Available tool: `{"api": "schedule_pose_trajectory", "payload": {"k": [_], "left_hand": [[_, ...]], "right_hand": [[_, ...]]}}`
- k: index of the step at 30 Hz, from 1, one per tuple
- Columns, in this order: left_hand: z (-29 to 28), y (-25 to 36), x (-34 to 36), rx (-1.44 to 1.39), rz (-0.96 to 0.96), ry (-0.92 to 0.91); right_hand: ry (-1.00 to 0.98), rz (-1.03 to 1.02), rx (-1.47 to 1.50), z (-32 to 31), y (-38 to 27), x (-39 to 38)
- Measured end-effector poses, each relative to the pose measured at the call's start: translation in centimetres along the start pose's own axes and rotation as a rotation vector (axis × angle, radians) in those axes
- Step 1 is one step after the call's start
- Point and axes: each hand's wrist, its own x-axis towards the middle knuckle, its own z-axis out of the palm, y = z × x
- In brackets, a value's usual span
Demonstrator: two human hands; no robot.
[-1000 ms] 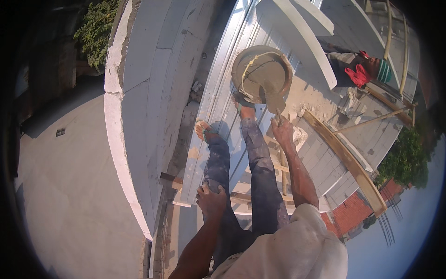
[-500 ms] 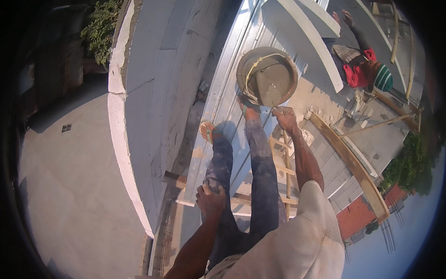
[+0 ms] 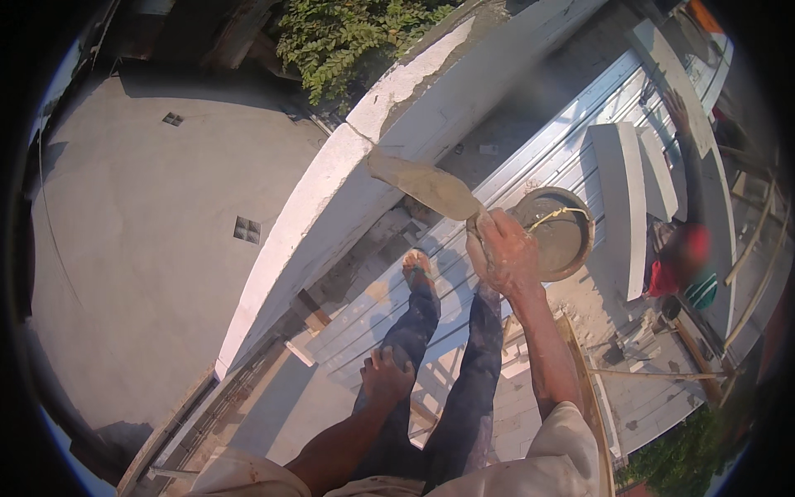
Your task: The person scoops cement mortar from a headpan using a trowel and applies it to a white wall on a rooftop. They spread and smooth the mortar along the wall surface, repeatedly returning to the pan to gather more material.
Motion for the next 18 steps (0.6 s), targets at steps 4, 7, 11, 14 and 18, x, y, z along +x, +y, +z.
{"api": "schedule_pose_trajectory", "payload": {"k": [4, 7, 11, 14, 18], "left_hand": [[-0.2, -0.2, -0.8, -0.009, -0.014, -0.003], [0.9, -0.7, -1.2, -0.010, -0.017, 0.007], [1.0, -1.1, -1.1, -0.031, 0.019, 0.045], [1.7, -1.3, -1.4, -0.022, 0.018, 0.083], [1.4, -1.0, -1.5, -0.040, 0.021, 0.087]], "right_hand": [[0.017, -0.368, -0.471, 0.3, -3.0, 8.3], [0.063, -0.464, -0.581, 0.9, -2.5, 11.6], [0.108, -0.176, -0.768, -1.7, 1.7, 15.3], [0.085, -0.027, -0.732, -2.1, 0.8, 16.7], [-0.148, -0.197, -0.589, 3.3, -6.2, 12.2]]}}
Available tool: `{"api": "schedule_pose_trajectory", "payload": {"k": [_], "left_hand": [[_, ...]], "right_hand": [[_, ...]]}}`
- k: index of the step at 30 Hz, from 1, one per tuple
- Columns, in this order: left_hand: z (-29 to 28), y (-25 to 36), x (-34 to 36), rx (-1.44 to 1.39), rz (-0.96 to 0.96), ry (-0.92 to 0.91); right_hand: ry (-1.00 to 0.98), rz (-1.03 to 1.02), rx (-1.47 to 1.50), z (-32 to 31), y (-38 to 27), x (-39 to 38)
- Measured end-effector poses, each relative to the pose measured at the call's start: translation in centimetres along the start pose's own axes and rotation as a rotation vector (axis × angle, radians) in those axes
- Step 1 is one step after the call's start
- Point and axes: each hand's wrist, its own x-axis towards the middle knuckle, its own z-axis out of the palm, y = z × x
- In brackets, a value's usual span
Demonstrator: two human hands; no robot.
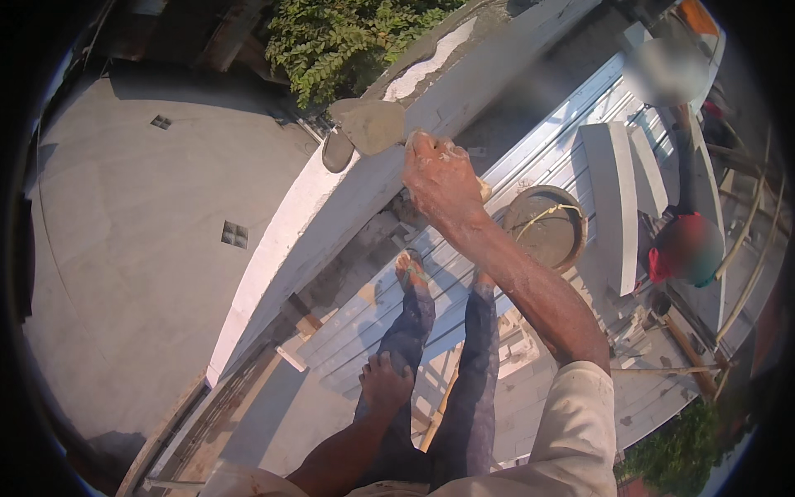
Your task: The person scoops cement mortar from a headpan using a trowel and applies it to a white wall on a rooftop. They spread and smooth the mortar along the wall surface, repeatedly returning to the pan to gather more material.
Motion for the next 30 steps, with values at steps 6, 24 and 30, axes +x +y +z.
{"api": "schedule_pose_trajectory", "payload": {"k": [6, 24, 30], "left_hand": [[-0.2, 0.1, 0.3, 0.003, 0.036, 0.044], [-0.4, 2.5, 0.5, 0.167, 0.089, 0.118], [-1.2, 3.0, 2.2, 0.217, 0.170, 0.093]], "right_hand": [[0.307, 0.147, 0.550, 5.2, -5.3, -3.4], [-0.086, 1.189, 0.831, 11.9, -0.8, -37.3], [-0.081, 1.390, 0.445, 22.9, 10.2, -38.3]]}}
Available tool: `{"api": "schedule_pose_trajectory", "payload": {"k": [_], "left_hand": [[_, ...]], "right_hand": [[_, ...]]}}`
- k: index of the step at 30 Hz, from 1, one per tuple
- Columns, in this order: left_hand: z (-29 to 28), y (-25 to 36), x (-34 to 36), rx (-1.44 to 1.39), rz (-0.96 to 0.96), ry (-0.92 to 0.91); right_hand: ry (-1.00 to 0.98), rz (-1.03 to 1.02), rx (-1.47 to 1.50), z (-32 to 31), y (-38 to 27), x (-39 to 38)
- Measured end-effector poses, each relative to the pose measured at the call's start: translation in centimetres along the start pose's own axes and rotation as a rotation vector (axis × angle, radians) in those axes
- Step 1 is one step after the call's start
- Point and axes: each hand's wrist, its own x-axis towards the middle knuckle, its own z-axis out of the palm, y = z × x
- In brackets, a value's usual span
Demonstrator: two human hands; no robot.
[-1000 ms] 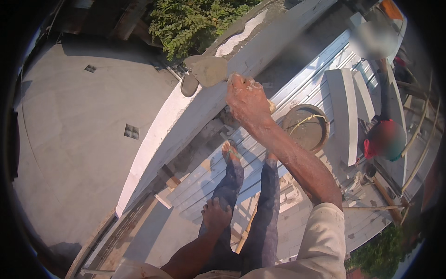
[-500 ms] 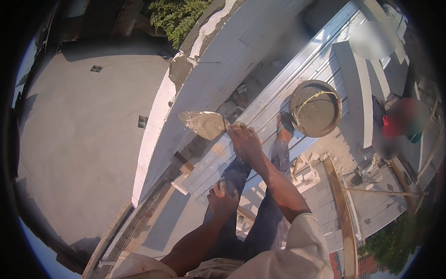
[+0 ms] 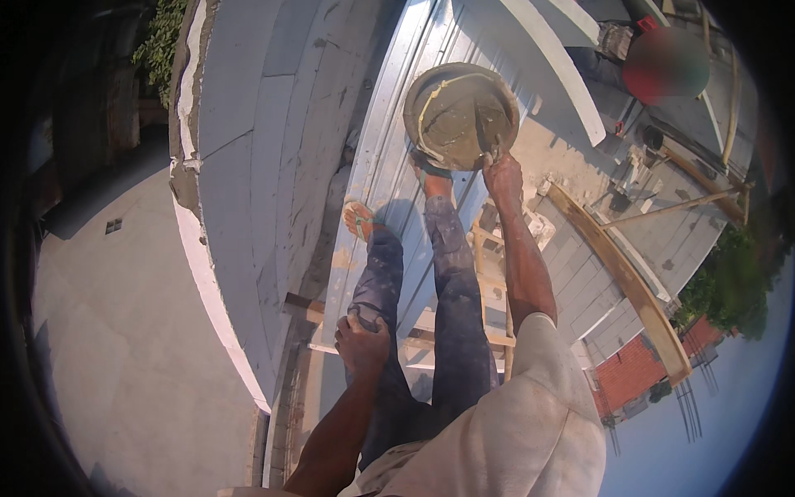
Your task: The person scoops cement mortar from a headpan using a trowel and applies it to a white wall on a rooftop. They spread and smooth the mortar along the wall surface, repeatedly returning to the pan to gather more material.
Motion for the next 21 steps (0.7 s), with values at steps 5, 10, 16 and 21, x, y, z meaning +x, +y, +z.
{"api": "schedule_pose_trajectory", "payload": {"k": [5, 10, 16, 21], "left_hand": [[-0.6, -0.1, 0.0, 0.001, -0.031, -0.044], [-0.6, 0.2, -0.4, -0.034, -0.052, -0.054], [1.1, -1.1, -1.7, -0.094, -0.096, 0.002], [0.2, -1.7, -0.4, -0.119, -0.086, -0.084]], "right_hand": [[-0.214, -0.318, -0.028, 3.6, -1.9, 3.5], [-0.485, 0.039, 0.455, 1.6, 1.8, 0.1], [-0.639, -0.016, 0.559, -6.2, -3.0, -8.3], [-0.744, -0.427, 0.616, -10.9, -13.5, -12.8]]}}
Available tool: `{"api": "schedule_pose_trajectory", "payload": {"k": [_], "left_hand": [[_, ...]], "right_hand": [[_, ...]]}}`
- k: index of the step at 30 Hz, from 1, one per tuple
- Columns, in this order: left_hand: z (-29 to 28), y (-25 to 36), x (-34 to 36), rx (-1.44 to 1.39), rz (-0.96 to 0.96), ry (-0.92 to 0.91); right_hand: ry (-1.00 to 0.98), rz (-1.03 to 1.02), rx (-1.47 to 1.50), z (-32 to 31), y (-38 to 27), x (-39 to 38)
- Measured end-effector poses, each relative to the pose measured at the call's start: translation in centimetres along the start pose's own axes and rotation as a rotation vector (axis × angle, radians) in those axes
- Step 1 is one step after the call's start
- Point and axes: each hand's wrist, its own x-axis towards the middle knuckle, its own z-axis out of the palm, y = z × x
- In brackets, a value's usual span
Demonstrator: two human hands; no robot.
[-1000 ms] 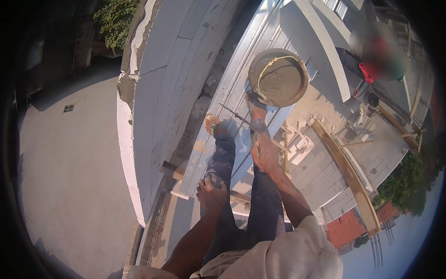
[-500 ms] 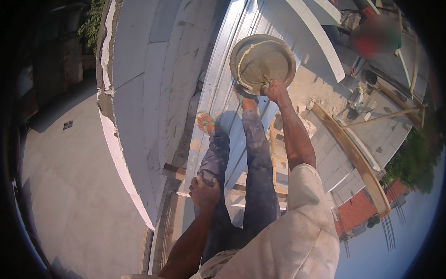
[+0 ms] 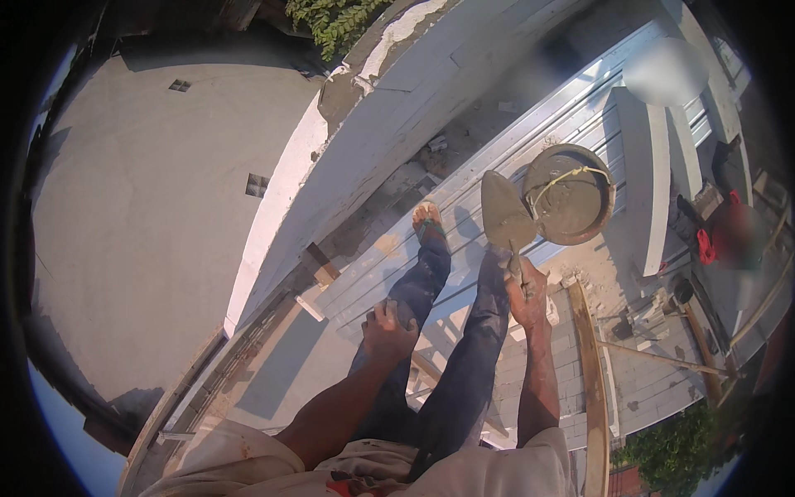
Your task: The person scoops cement mortar from a headpan using a trowel and applies it to a white wall on a rooftop. They spread and smooth the mortar along the wall surface, repeatedly returning to the pan to gather more material.
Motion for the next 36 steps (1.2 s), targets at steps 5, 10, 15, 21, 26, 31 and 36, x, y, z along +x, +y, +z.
{"api": "schedule_pose_trajectory", "payload": {"k": [5, 10, 15, 21, 26, 31, 36], "left_hand": [[1.6, -1.0, -1.3, -0.053, -0.078, 0.003], [0.7, -1.1, -1.4, -0.087, -0.109, -0.071], [1.8, -1.6, -2.0, -0.128, -0.104, -0.032], [2.1, -2.1, -2.5, -0.193, -0.125, -0.039], [2.0, -2.5, -2.0, -0.205, -0.101, -0.022], [1.7, -2.4, -2.2, -0.140, -0.103, -0.027], [0.8, -1.5, -0.8, -0.130, -0.063, -0.062]], "right_hand": [[-0.154, -0.628, -0.515, 8.8, -9.4, 7.8], [-0.070, -1.000, -0.964, 15.2, -17.8, 13.4], [-0.022, -0.910, -1.351, 14.8, -20.3, 16.6], [0.359, -0.817, -1.299, 11.5, -20.4, 17.6], [0.261, -0.743, -0.844, 18.1, -11.8, 17.1], [0.072, -0.777, -0.710, 25.5, -1.4, 10.8], [0.003, -0.449, -0.349, 22.3, 1.5, 2.7]]}}
